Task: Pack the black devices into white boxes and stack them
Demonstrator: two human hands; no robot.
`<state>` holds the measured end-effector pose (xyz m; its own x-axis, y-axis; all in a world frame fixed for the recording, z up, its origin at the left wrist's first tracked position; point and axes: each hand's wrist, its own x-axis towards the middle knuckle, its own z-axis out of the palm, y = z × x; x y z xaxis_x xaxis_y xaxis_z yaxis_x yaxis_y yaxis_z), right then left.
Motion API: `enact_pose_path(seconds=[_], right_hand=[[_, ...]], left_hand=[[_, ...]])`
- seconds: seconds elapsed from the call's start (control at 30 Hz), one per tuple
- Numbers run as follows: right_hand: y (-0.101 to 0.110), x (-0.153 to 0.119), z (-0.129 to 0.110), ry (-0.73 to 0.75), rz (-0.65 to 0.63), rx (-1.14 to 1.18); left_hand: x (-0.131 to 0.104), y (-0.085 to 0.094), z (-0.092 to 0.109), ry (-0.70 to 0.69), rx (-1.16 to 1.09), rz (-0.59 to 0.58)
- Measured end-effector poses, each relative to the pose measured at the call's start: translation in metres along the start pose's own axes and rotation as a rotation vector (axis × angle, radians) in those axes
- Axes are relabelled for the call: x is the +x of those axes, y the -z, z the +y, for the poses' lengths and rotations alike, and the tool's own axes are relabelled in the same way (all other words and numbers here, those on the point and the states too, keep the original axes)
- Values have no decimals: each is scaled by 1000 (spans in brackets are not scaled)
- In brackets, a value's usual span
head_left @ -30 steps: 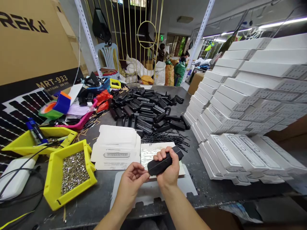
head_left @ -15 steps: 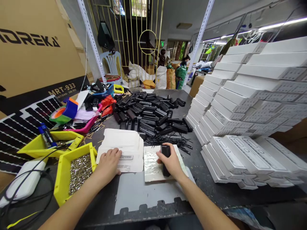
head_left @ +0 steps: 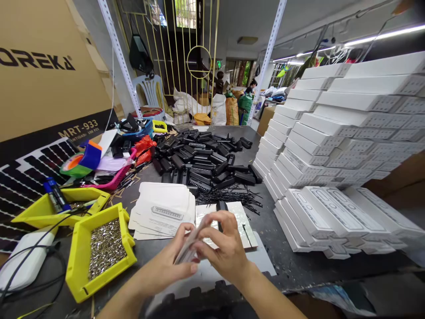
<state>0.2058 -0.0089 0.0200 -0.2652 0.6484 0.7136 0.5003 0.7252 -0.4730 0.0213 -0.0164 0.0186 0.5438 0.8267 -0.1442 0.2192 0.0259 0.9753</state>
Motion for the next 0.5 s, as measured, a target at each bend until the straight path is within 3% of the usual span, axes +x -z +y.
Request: enact_pose_path(seconds=[0.07, 0.13, 0.23, 0.3, 0.37, 0.43, 0.5], right_hand=[[6, -4, 1, -42, -169, 74], [9, -8, 5, -116, -275, 156], [4, -15, 12, -353, -138, 435], [-6, -18, 16, -560, -51, 727], [-13, -20, 18, -671, -69, 921], [-16, -20, 18, -578, -143, 942], [-14, -19, 15, -404, -179, 893]], left_hand=[[-1, 0, -6, 39, -67, 36], [-5, 4, -9, 101, 48, 164], [-10, 8, -10, -26, 327, 258], [-10, 4, -9, -155, 457, 198], [-7, -5, -8, -169, 480, 132], [-2, -16, -5, -86, 387, 179], [4, -26, -2, -13, 273, 305]])
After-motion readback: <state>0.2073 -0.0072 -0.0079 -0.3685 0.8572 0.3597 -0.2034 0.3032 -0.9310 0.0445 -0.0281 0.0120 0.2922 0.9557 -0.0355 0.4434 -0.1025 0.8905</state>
